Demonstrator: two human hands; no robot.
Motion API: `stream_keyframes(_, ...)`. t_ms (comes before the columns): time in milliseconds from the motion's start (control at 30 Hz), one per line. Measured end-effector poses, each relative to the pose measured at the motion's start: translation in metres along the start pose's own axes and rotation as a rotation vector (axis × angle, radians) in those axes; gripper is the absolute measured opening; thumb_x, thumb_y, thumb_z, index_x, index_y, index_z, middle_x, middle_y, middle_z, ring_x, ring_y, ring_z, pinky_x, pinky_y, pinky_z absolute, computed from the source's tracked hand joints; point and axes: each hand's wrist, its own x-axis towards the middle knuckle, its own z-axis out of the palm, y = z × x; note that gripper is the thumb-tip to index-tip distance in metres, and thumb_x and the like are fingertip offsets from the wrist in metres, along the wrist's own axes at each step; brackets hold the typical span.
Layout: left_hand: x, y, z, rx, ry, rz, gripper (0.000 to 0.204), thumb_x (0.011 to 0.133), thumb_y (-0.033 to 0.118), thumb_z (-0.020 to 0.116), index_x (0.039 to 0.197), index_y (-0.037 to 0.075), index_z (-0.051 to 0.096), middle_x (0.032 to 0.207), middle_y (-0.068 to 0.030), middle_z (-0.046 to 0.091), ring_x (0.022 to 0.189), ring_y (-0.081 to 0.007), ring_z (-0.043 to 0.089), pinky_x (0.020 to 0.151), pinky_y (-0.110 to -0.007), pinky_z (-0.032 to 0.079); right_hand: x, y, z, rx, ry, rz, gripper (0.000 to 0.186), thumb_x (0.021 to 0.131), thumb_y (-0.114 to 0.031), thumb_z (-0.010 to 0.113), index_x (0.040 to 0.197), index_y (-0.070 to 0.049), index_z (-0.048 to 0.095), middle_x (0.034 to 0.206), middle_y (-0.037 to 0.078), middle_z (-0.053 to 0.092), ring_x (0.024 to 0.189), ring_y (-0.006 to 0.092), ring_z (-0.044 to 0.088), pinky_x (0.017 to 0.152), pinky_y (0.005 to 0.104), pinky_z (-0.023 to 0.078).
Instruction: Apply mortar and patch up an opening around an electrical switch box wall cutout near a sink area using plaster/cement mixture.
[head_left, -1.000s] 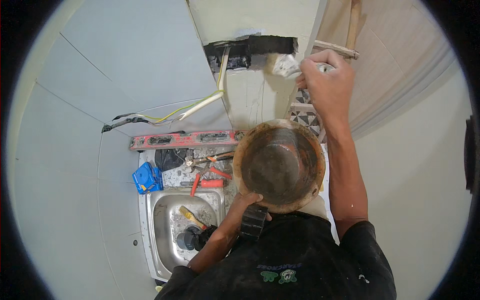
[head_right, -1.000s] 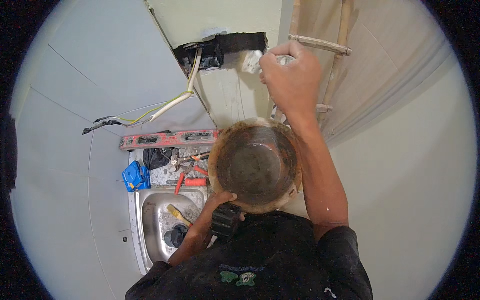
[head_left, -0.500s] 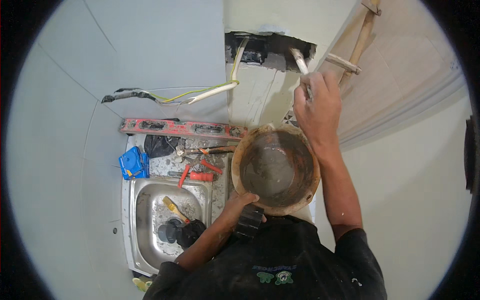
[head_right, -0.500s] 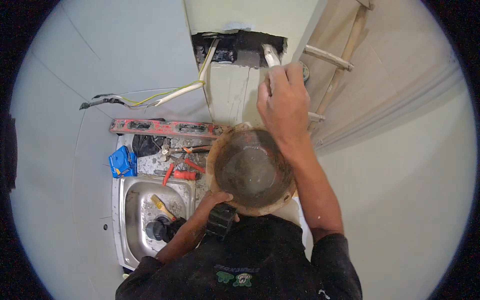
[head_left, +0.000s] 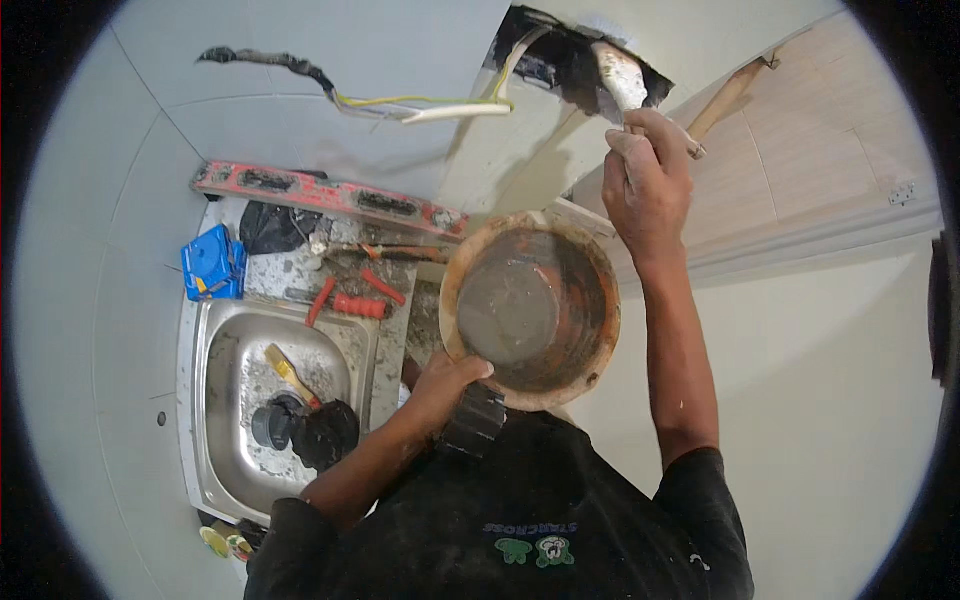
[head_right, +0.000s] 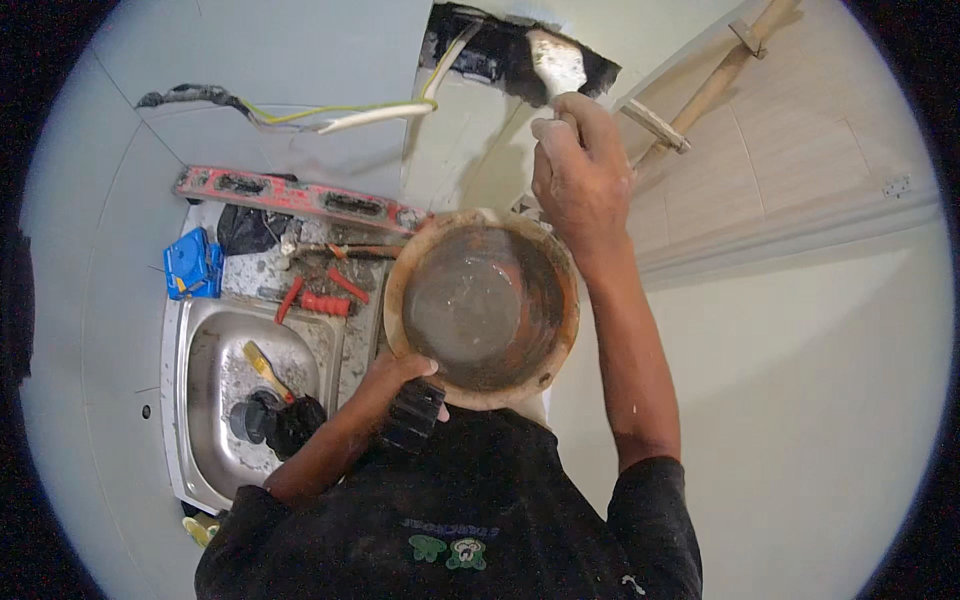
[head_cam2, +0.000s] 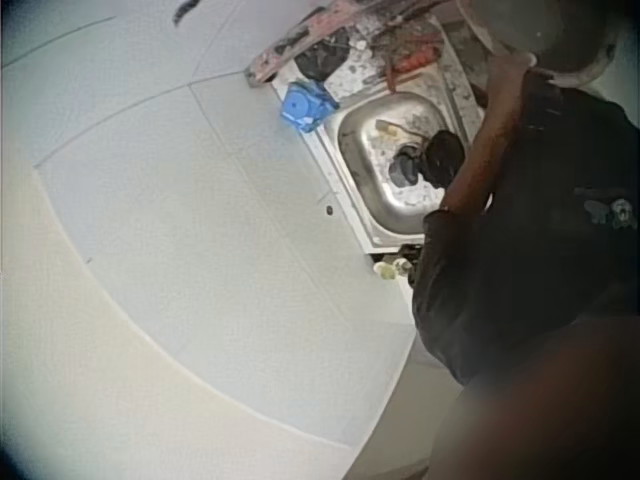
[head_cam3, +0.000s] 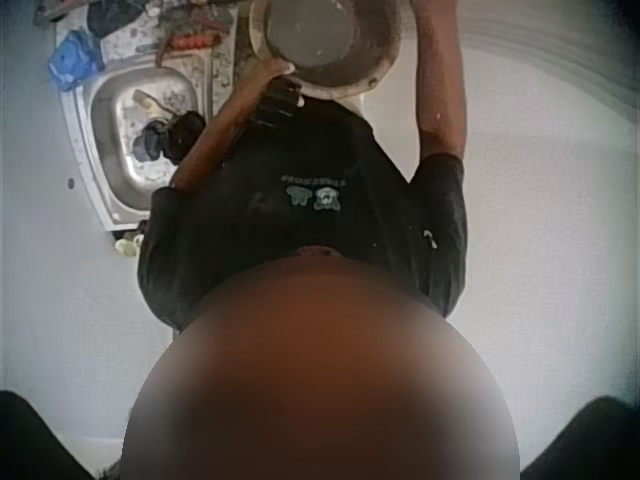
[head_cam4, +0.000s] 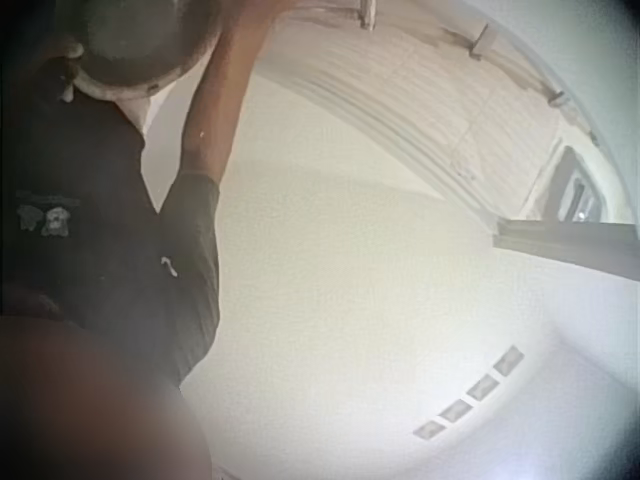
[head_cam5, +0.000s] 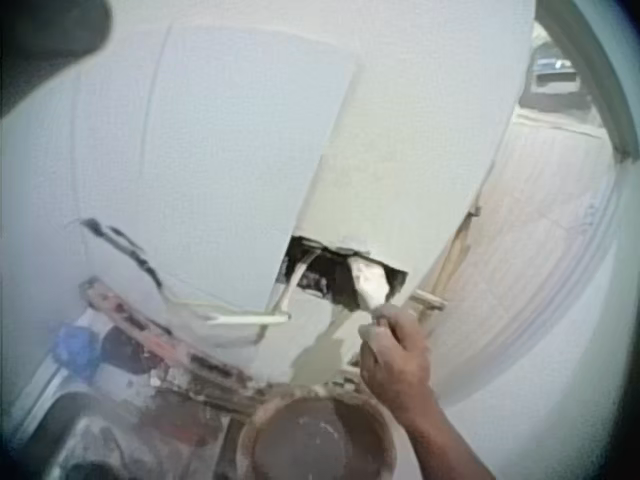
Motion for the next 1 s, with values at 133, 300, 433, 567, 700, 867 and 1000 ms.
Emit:
stream_keyframes(133, 0.003, 0.000, 0.001, 0.001, 0.016, 0.050, 0.048, 0.081, 0.025, 0.065, 0.110, -0.009, 0.048, 0.074, -0.0166, 0.063, 0.055, -0.0282, 0.068, 0.047, -0.035, 0.056, -0.032, 0.004, 0.004, 0.035, 0.162, -0.111, 0.019, 0.072, 0.010, 0.063, 0.086, -0.002, 0.060, 0.103, 0.012, 0.065, 0.085, 0.0303, 0.062, 0.073, 0.0382, 0.051)
stream_keyframes(300, 0.001, 0.008, 0.002, -0.024, 0.016, -0.040, 0.049, 0.081, 0.023, 0.065, 0.113, -0.009, 0.047, 0.077, -0.0170, 0.062, 0.057, -0.0290, 0.068, 0.048, -0.035, 0.057, -0.012, -0.005, 0.009, -0.022, 0.033, -0.033, 0.026, 0.067, 0.013, 0.060, 0.088, -0.002, 0.059, 0.102, 0.014, 0.063, 0.088, 0.0289, 0.058, 0.076, 0.0395, 0.047)
stream_keyframes(433, -0.001, 0.006, -0.002, -0.039, 0.007, -0.029, 0.050, 0.081, 0.022, 0.064, 0.115, -0.009, 0.046, 0.077, -0.0176, 0.062, 0.057, -0.0294, 0.068, 0.048, -0.035, 0.057, -0.035, -0.020, -0.012, -0.006, 0.123, 0.079, 0.027, 0.066, 0.014, 0.060, 0.088, -0.002, 0.062, 0.102, 0.014, 0.062, 0.089, 0.0284, 0.058, 0.077, 0.0366, 0.047)
stream_keyframes(567, -0.001, 0.005, -0.003, -0.048, 0.067, -0.030, 0.048, 0.082, 0.022, 0.064, 0.114, -0.009, 0.046, 0.077, -0.0193, 0.064, 0.056, -0.0291, 0.068, 0.048, -0.036, 0.057, -0.059, -0.055, -0.072, 0.216, -0.046, 0.378, 0.022, 0.070, 0.012, 0.058, 0.086, -0.002, 0.063, 0.090, 0.011, 0.065, 0.081, 0.0268, 0.063, 0.074, 0.0323, 0.051)
stream_keyframes(700, 0.005, 0.001, -0.001, -0.027, 0.068, 0.043, 0.043, 0.082, 0.022, 0.064, 0.109, -0.009, 0.049, 0.074, -0.0200, 0.065, 0.056, -0.0292, 0.068, 0.048, -0.036, 0.057, -0.088, -0.053, -0.063, 0.549, -0.540, 0.738, 0.015, 0.074, 0.007, 0.057, 0.086, 0.000, 0.062, 0.079, 0.012, 0.066, 0.075, 0.0289, 0.066, 0.071, 0.0330, 0.052)
stream_keyframes(867, 0.011, 0.016, 0.001, 0.066, 0.014, 0.070, 0.043, 0.082, 0.024, 0.064, 0.105, -0.009, 0.051, 0.069, -0.0192, 0.064, 0.054, -0.0293, 0.068, 0.048, -0.035, 0.057, -0.123, -0.056, -0.020, 0.419, -0.799, 0.633, 0.009, 0.078, 0.003, 0.059, 0.085, -0.001, 0.063, 0.085, 0.016, 0.066, 0.079, 0.0315, 0.066, 0.076, 0.0379, 0.053)
stream_keyframes(1000, 0.015, 0.011, 0.000, 0.062, 0.016, 0.083, 0.045, 0.082, 0.026, 0.064, 0.105, -0.010, 0.051, 0.070, -0.0196, 0.065, 0.055, -0.0294, 0.068, 0.048, -0.035, 0.057, -0.118, -0.064, -0.030, 0.421, -0.679, 0.514, 0.011, 0.077, 0.003, 0.059, 0.086, -0.001, 0.063, 0.085, 0.016, 0.066, 0.080, 0.0334, 0.066, 0.075, 0.0390, 0.053)
